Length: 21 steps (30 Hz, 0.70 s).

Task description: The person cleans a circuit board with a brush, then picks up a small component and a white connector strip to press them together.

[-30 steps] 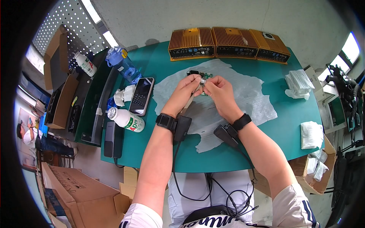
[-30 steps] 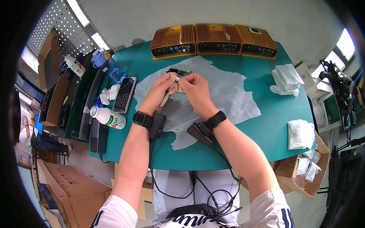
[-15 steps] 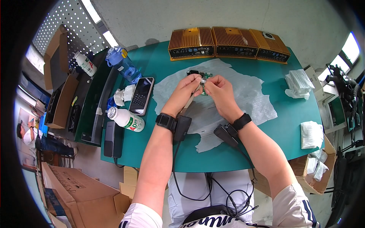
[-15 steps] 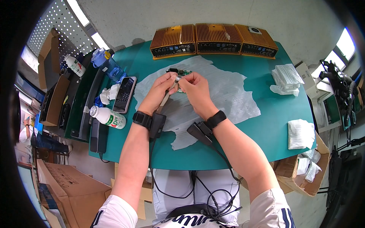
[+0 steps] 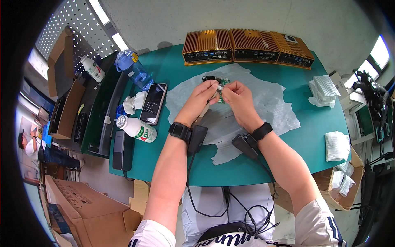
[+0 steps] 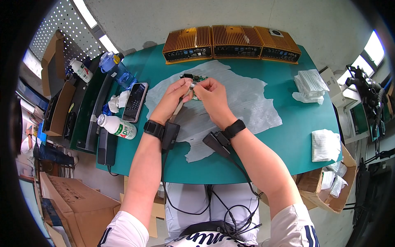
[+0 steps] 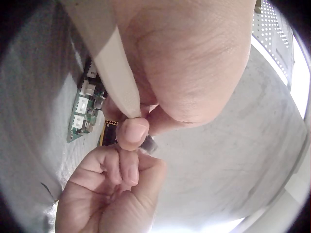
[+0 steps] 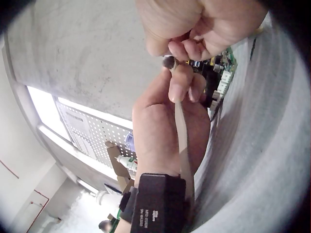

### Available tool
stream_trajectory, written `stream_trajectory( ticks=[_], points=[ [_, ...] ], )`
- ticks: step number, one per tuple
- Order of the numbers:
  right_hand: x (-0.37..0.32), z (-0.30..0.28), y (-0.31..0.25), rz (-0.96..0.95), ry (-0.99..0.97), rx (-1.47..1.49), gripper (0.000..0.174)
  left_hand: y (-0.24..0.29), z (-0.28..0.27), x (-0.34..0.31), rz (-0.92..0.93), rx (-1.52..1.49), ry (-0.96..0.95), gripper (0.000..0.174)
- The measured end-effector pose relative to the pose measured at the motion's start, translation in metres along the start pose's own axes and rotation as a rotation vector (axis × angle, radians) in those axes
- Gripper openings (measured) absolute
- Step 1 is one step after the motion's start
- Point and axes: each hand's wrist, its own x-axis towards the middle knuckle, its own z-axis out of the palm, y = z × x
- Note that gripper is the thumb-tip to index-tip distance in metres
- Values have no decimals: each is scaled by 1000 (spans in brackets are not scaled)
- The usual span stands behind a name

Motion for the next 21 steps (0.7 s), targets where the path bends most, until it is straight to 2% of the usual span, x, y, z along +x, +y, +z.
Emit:
stream_trajectory(
  ticks=[14,21],
  points=[
    [1,2,1,7,-23,105,9,-8,-6,4,40,-26,-8,19],
    [1,3,1,9,-78,201,11,-11,-1,7,73,-96,68,14]
  ],
)
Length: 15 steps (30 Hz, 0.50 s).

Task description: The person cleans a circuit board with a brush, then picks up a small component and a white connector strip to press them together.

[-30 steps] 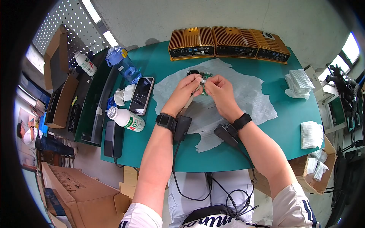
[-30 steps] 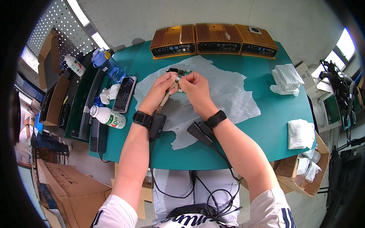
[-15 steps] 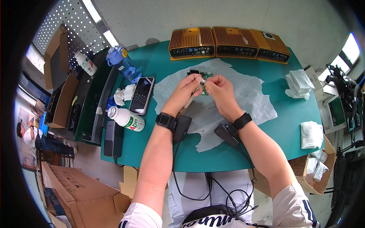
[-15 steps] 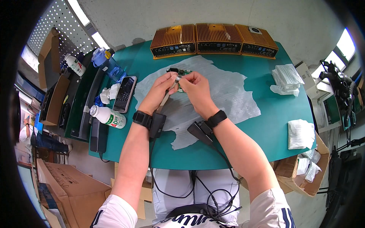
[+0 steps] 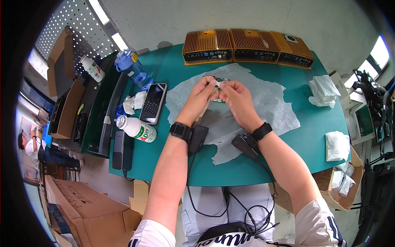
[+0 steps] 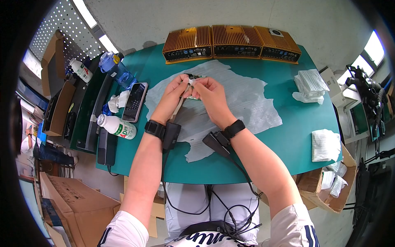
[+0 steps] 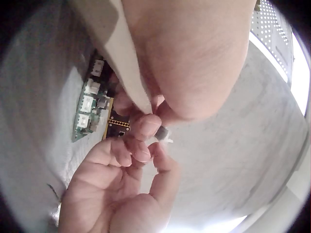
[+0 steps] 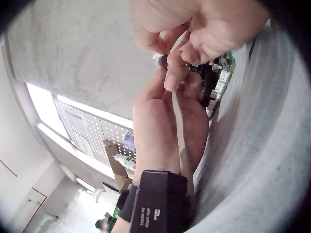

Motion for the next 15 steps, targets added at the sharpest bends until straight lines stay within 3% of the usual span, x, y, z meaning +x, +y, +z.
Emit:
stream_trajectory(
  ticks=[15],
  points=[
    [0,2,-1,8,-15,125,18,-5,3,2,53,7,97,7]
  ],
)
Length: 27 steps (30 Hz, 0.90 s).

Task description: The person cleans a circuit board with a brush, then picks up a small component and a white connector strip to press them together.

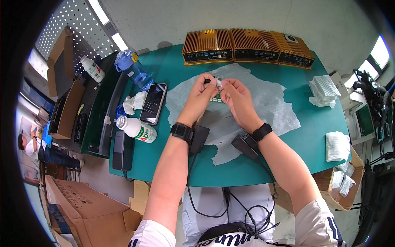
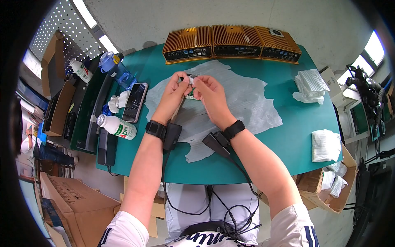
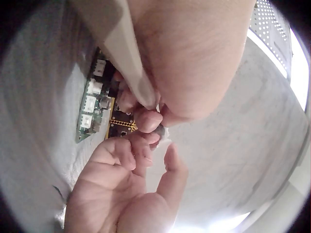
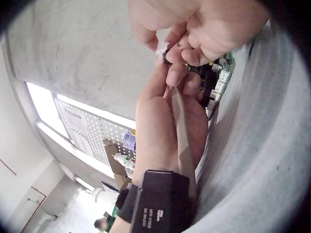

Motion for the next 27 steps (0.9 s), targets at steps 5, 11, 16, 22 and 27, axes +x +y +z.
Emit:
stream_trajectory(
  ticks=[5,11,16,22,27],
  points=[
    [0,1,-1,7,-8,-80,18,0,1,0,3,0,8,9],
    [-1,3,-2,-34,28,-174,16,6,4,0,52,33,92,29],
    [-1,3,-2,-49,40,-193,18,14,2,-2,-57,200,99,39],
    [-2,3,-4,-22,59,-255,19,12,-8,-3,-110,120,78,28],
    [0,-1,3,-34,49,-249,20,9,-12,-1,-130,168,65,26]
  ],
)
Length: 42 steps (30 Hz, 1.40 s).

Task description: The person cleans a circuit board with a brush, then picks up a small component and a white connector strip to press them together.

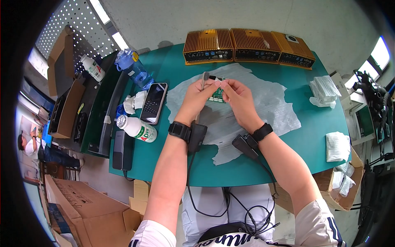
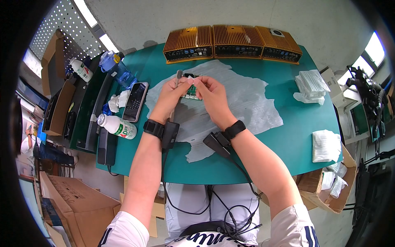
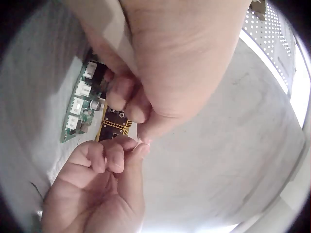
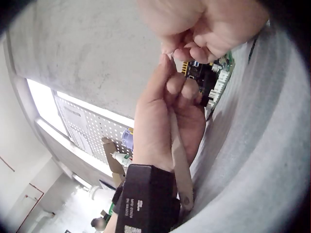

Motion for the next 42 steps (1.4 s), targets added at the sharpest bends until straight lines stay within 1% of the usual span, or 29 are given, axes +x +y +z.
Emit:
stream_trajectory(
  ticks=[5,7,8,10,16,19,20,22,23,26,28,32,35,38,42],
  points=[
    [1,-1,2,2,-56,33,18,1,3,-3,21,-23,6,27],
    [1,-3,2,24,-132,42,18,1,2,-3,18,-24,-3,26],
    [1,-3,3,24,-132,42,18,1,2,-3,18,-24,-3,26],
    [2,-4,4,58,-172,155,18,1,1,-3,25,-41,-27,26],
    [0,-1,-1,105,-203,208,17,6,4,-8,43,-47,-43,25],
    [1,-3,1,79,-207,200,17,5,5,-7,48,8,-32,26],
    [1,-2,-1,79,-207,200,17,4,6,-6,48,8,-32,26],
    [0,-1,-3,35,-117,207,16,1,10,-4,111,71,-33,26],
    [0,-2,-3,34,-117,207,16,2,13,-5,111,70,-33,26],
    [1,-3,-3,19,-86,188,17,7,18,-7,98,-3,-64,28],
    [1,-3,-3,22,-69,168,19,12,20,-9,97,0,-80,40],
    [2,-4,-3,38,-51,142,21,8,21,-9,110,14,-73,38],
    [2,-5,-2,41,-27,118,21,5,18,-6,94,37,-124,42],
    [1,-5,-2,35,-13,114,21,4,18,-5,124,86,-115,38],
    [1,-4,-4,36,-30,117,21,0,18,-5,172,72,-88,26]
  ],
)
